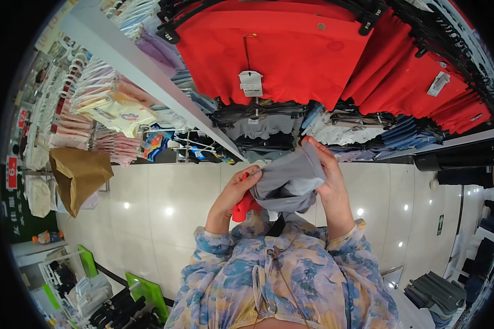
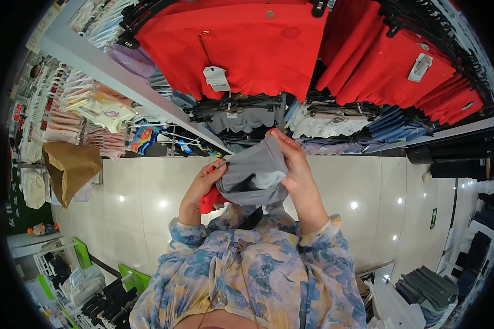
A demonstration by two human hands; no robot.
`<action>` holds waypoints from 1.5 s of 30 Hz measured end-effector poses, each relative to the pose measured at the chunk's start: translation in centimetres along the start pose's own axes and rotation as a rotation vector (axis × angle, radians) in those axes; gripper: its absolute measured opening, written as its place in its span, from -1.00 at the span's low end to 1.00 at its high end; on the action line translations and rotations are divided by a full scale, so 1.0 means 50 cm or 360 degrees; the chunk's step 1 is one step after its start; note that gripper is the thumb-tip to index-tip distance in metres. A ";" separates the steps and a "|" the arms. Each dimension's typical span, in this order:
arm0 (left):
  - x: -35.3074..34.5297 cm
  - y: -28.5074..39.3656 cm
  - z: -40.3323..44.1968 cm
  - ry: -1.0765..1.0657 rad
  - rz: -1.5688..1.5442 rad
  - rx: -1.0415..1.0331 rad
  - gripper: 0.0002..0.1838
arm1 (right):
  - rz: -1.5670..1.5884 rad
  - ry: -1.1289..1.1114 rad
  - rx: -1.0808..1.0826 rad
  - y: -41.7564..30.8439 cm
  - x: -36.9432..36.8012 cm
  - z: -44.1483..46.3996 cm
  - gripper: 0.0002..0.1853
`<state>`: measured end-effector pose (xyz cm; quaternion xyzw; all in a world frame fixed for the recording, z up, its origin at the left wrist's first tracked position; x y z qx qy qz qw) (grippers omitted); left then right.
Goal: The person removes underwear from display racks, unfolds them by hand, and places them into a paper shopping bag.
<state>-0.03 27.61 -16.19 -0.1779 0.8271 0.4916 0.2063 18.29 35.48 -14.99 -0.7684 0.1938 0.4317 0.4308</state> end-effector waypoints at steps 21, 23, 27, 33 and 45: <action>-0.121 -0.065 -0.028 0.0247 0.0619 -0.0881 -0.81 | -0.2105 -0.0557 -0.0099 0.050 0.002 -0.066 -0.51; -0.126 -0.073 -0.035 0.0400 0.0941 -0.1112 -0.78 | -0.2140 -0.0773 -0.0087 0.078 0.051 -0.059 -0.48; -0.098 -0.108 -0.057 0.0656 0.0974 -0.0956 -0.73 | -0.1540 -0.1239 -0.0626 0.139 0.025 -0.080 -0.42; -0.058 -0.114 -0.117 0.0872 0.1217 -0.0969 -0.67 | -0.1887 -0.1156 -0.0211 0.247 0.067 -0.059 -0.58; 0.166 -0.143 -0.355 0.0677 0.0715 -0.0772 -0.03 | -0.1321 -0.1094 -0.0958 0.409 -0.044 -0.022 -0.43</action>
Point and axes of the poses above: each hand's wrist, its own z-axis towards the middle knuckle, its own x-axis out of the back of the hand, y = z × x, the point moved 3 cm from there along z, towards the middle knuckle, and after that the axes turned 2 degrees about -y, right-handed, at the moved point
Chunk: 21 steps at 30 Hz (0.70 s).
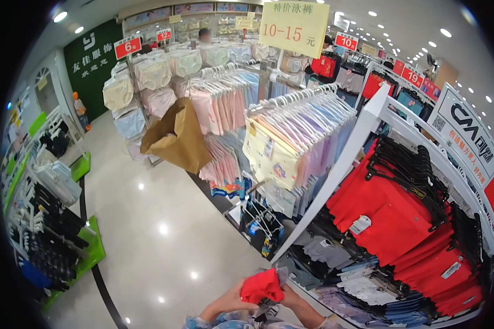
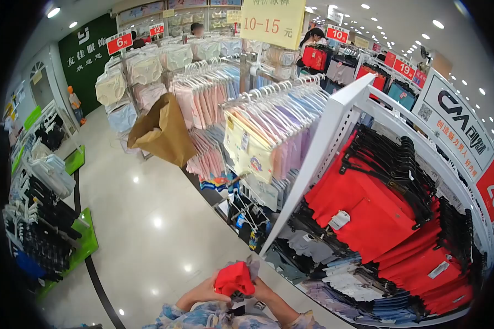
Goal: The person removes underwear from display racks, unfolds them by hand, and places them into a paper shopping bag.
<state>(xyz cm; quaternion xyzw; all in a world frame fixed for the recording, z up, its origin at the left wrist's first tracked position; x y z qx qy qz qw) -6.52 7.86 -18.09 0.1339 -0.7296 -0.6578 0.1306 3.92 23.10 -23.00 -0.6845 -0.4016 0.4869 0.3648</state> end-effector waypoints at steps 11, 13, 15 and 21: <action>0.237 -0.086 -0.118 0.0444 -0.0360 0.0052 -0.37 | 0.0571 -0.0062 0.0142 0.045 -0.210 0.186 -0.47; 0.285 -0.082 -0.137 0.0626 -0.0270 -0.0013 -0.38 | 0.0294 0.0020 -0.0039 0.051 -0.229 0.223 -0.51; 0.341 -0.057 -0.143 0.0957 -0.0202 -0.0247 -0.41 | 0.0004 0.0108 -0.0209 0.046 -0.248 0.257 -0.53; 0.501 0.054 -0.132 0.1539 -0.0078 -0.0414 -0.48 | -0.0155 -0.0334 -0.0054 -0.011 -0.323 0.330 -0.64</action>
Point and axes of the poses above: each hand's wrist, its own z-axis towards the middle knuckle, its own x-axis out of the back of the hand, y = z × x, the point moved 3 cm from there along z, towards the middle knuckle, and after that the axes turned 2 degrees about -y, right-handed, at the moved point
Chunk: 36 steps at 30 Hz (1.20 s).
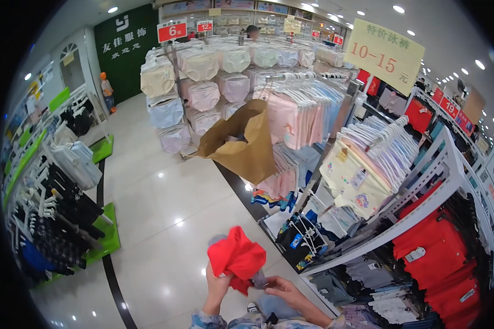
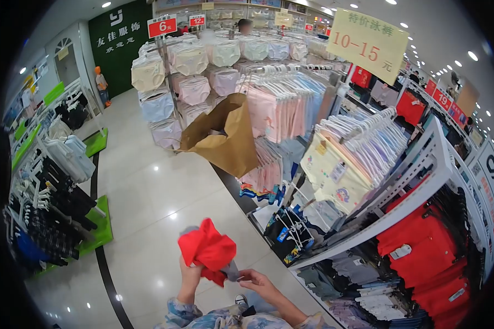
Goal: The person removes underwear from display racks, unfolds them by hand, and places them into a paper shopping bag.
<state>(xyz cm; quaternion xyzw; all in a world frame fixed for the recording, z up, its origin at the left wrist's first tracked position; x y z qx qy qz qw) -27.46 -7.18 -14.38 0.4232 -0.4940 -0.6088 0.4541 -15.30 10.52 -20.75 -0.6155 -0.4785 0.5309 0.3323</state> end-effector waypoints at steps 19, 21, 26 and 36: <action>-0.163 0.198 0.799 0.0351 0.0848 -0.1687 -0.43 | 0.0201 -0.0381 -0.0256 -0.082 0.062 0.353 -0.70; -0.195 0.161 0.863 0.0092 0.1086 -0.1513 -0.40 | 0.0159 -0.0269 -0.0249 -0.095 0.088 0.376 -0.71; -0.216 0.041 0.908 -0.0369 0.1572 -0.1078 -0.45 | 0.0202 -0.0263 -0.0278 -0.082 0.123 0.405 -0.71; -0.177 -0.178 1.018 -0.0798 0.2378 0.0047 -0.37 | 0.0240 -0.0259 -0.0177 -0.057 0.124 0.444 -0.70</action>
Point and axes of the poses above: each hand's wrist, its own z-axis towards the middle knuckle, its own x-axis out of the back of the hand, y = z × x, the point moved 3 cm from there along z, towards the middle knuckle, and after that the axes turned 2 degrees about -y, right-handed, at the moved point
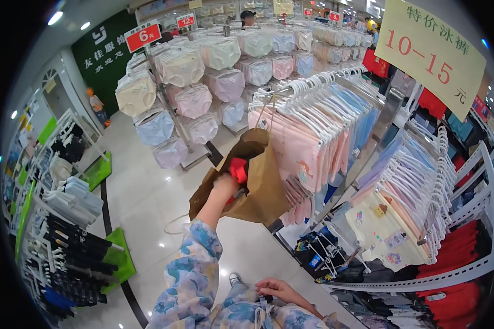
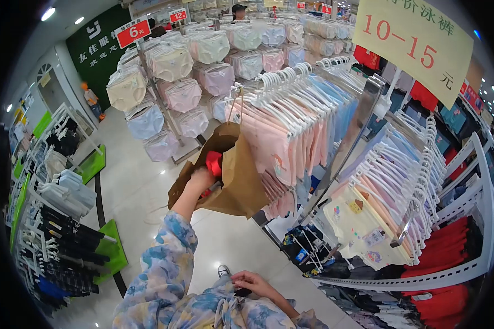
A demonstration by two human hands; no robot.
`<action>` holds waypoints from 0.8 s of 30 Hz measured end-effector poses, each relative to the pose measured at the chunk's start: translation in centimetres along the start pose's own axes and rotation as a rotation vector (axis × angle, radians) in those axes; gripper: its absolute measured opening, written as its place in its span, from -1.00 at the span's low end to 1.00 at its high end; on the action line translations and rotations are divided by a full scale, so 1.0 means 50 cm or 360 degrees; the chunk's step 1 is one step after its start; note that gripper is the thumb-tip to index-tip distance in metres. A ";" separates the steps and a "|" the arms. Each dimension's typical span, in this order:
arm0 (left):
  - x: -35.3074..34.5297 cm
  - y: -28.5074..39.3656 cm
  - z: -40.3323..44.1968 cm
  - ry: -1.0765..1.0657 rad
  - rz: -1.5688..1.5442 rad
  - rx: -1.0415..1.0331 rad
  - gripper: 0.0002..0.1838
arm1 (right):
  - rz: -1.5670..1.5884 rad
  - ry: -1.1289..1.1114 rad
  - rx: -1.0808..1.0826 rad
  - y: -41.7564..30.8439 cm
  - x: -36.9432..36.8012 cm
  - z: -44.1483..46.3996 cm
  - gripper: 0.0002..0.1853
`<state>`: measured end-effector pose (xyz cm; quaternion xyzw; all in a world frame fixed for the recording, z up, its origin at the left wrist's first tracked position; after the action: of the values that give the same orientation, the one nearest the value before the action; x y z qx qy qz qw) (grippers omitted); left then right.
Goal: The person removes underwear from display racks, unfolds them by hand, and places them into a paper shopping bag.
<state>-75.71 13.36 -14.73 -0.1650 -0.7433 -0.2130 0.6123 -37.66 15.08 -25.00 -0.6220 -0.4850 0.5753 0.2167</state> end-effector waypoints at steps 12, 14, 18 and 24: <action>0.170 0.082 -0.155 0.0445 -0.0611 -0.0507 -0.36 | -0.0043 0.0186 0.0125 -0.021 -0.058 0.044 -0.69; 0.213 0.096 -0.239 0.0629 -0.0772 -0.0753 -0.46 | -0.0024 0.0300 0.0163 -0.015 -0.061 0.041 -0.70; 0.180 0.066 -0.333 0.0859 -0.0888 -0.1037 -0.58 | -0.0161 0.0478 0.0222 0.030 -0.052 0.046 -0.70; 0.000 0.010 -0.429 0.0670 -0.1128 -0.1264 -0.71 | -0.0140 0.0639 0.0234 0.053 -0.075 0.080 -0.74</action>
<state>-57.43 2.68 -11.25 -0.0772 -0.4782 -0.6966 0.5292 -39.94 9.56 -26.29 -0.6849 -0.4156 0.4636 0.3785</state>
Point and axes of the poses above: each hand's wrist, its own z-axis towards the middle knuckle, its own x-axis out of the back of the hand, y = z × x, the point moved 3 cm from there along z, towards the middle knuckle, and after that the axes turned 2 degrees about -y, right-handed, at the moved point
